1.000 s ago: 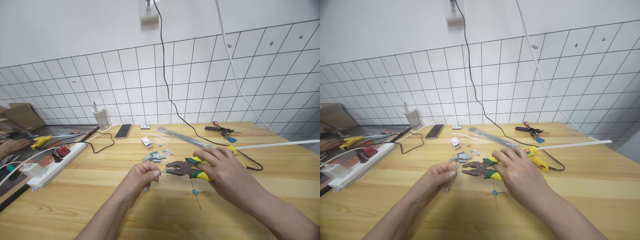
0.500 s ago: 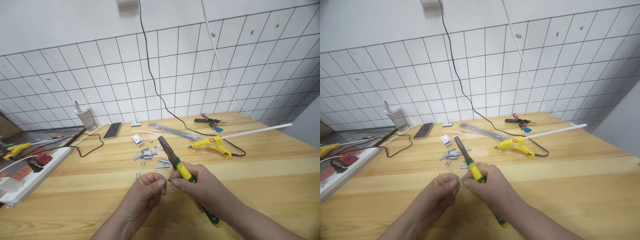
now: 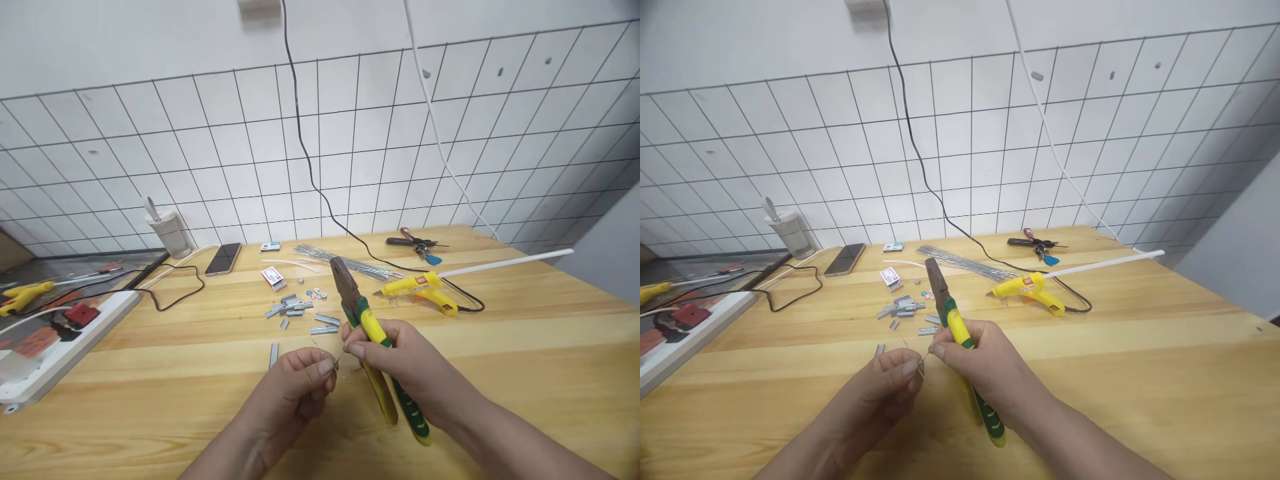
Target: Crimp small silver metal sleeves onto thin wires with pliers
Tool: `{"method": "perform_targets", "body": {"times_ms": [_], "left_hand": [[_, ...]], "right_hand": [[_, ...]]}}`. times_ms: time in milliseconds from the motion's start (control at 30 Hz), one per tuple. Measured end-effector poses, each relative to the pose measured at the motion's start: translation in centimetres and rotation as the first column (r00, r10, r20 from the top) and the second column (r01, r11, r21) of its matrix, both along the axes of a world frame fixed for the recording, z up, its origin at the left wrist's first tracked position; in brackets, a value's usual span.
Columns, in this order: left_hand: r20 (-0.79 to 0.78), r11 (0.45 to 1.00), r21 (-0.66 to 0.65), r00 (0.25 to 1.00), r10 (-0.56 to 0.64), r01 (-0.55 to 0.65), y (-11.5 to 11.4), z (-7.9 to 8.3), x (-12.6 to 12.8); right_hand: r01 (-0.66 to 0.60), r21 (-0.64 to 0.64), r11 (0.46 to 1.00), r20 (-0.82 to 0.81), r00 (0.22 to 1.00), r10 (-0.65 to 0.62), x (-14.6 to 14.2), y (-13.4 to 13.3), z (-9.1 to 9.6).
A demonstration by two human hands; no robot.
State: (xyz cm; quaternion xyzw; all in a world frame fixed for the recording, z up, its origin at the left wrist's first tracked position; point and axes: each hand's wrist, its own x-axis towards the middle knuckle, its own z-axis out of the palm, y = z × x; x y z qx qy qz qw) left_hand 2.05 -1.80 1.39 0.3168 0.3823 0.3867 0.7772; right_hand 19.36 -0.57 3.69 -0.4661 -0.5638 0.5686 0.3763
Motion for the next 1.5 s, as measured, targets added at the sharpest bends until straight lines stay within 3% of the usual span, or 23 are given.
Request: {"method": "perform_targets", "body": {"times_ms": [100,267,433,667,1500], "left_hand": [[0.002,1.0,0.022,1.0,-0.021,0.021,0.0,-0.2,0.0],[-0.004,0.996,0.082,1.0,0.029,-0.029,0.2,-0.6,0.0],[0.013,0.993,0.098,0.998,0.066,-0.067,0.3,-0.8,0.0],[-0.115,0.984,0.168,0.99,0.076,-0.056,0.5,-0.7,-0.1],[-0.002,0.99,0.133,0.999,0.052,-0.051,0.1,-0.9,0.1]], "right_hand": [[0.016,-0.03,0.999,-0.048,0.999,-0.018,-0.1,0.0,-0.3],[-0.016,-0.168,0.986,-0.174,0.985,-0.014,-0.3,0.0,-0.9],[-0.052,-0.218,0.975,-0.234,0.972,-0.001,-0.5,0.1,-1.5],[-0.035,-0.285,0.958,-0.293,0.955,-0.052,-0.7,0.0,-1.8],[-0.025,-0.222,0.975,-0.348,0.936,-0.055,-0.9,-0.6,-1.5]]}}
